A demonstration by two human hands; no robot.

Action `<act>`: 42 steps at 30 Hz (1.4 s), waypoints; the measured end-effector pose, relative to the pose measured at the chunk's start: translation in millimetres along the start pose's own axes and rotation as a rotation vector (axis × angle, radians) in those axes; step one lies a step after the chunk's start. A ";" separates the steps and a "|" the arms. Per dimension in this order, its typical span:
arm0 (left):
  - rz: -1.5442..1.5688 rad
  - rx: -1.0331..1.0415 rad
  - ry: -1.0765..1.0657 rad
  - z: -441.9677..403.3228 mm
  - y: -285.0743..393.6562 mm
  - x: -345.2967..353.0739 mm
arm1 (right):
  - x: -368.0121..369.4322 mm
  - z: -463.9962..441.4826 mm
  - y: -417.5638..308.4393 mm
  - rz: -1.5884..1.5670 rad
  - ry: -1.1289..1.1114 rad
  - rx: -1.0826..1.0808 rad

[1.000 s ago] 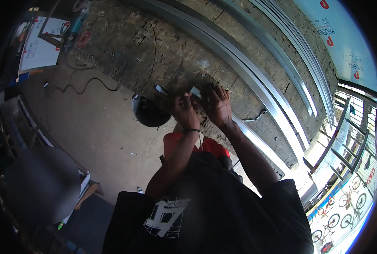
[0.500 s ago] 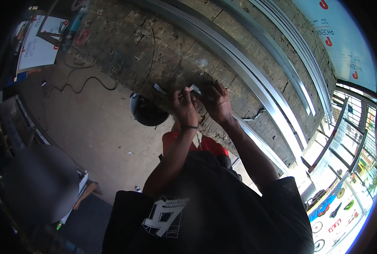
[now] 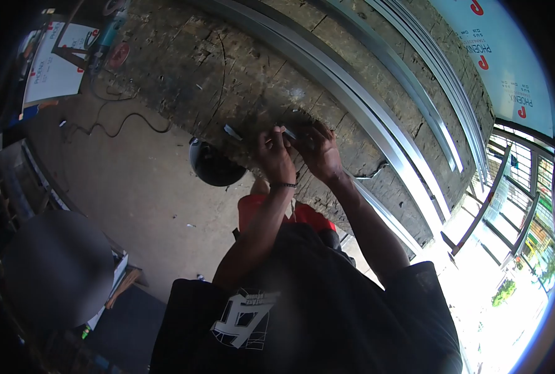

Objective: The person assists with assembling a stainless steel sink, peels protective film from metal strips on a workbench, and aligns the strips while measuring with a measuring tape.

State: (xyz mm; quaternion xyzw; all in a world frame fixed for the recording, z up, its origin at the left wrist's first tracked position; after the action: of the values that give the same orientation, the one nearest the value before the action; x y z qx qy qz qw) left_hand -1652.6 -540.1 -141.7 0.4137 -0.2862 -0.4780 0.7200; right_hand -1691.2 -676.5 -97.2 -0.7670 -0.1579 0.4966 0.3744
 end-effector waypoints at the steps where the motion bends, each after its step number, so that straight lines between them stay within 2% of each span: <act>1: 0.003 -0.019 0.010 0.6 1.0 -4.5 | 0.4 -0.3 2.8 -0.017 -0.013 0.046; 3: 0.002 -0.036 0.020 -1.8 0.0 -10.7 | 1.2 -0.6 4.8 -0.037 -0.024 0.096; 8: -0.007 -0.100 -0.019 -3.9 -6.2 -10.9 | -5.8 -4.1 -5.2 0.001 0.049 -0.017; 11: -0.025 -0.101 -0.009 -1.0 -3.5 -7.3 | -0.3 -1.7 4.3 -0.011 -0.023 0.087; 24: -0.079 -0.061 -0.024 -5.7 -0.2 -11.6 | -0.2 -1.6 0.8 -0.006 -0.012 0.046; 30: -0.027 -0.054 -0.049 -3.7 -4.4 -0.9 | 4.9 1.5 -2.7 0.059 -0.032 -0.078; 32: -0.028 -0.054 -0.022 -5.4 -2.3 -5.0 | 3.2 3.1 3.5 0.051 0.005 0.027; 36: -0.087 -0.020 -0.034 -12.3 12.0 -20.8 | 4.3 11.1 -2.9 0.164 0.062 0.012; 38: -0.121 -0.030 -0.059 -13.4 14.2 -25.6 | 0.1 11.1 -17.5 0.307 0.175 -0.102; 42: -0.108 -0.003 -0.100 -18.0 13.0 -38.3 | -7.3 7.4 -40.2 0.347 0.246 -0.178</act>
State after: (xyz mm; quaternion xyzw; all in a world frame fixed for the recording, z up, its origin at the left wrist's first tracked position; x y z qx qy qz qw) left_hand -1646.7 -496.3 -139.9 0.4028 -0.2985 -0.5366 0.6787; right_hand -1695.9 -651.0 -64.7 -0.8674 -0.0198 0.4405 0.2307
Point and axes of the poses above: each hand's wrist, its own z-axis away from the middle knuckle, its own x-axis out of the palm, y = z × x, the point moved 9 cm from there along -z, towards the middle knuckle, and after that the axes turned 15 degrees about y, right-handed, at the moved point
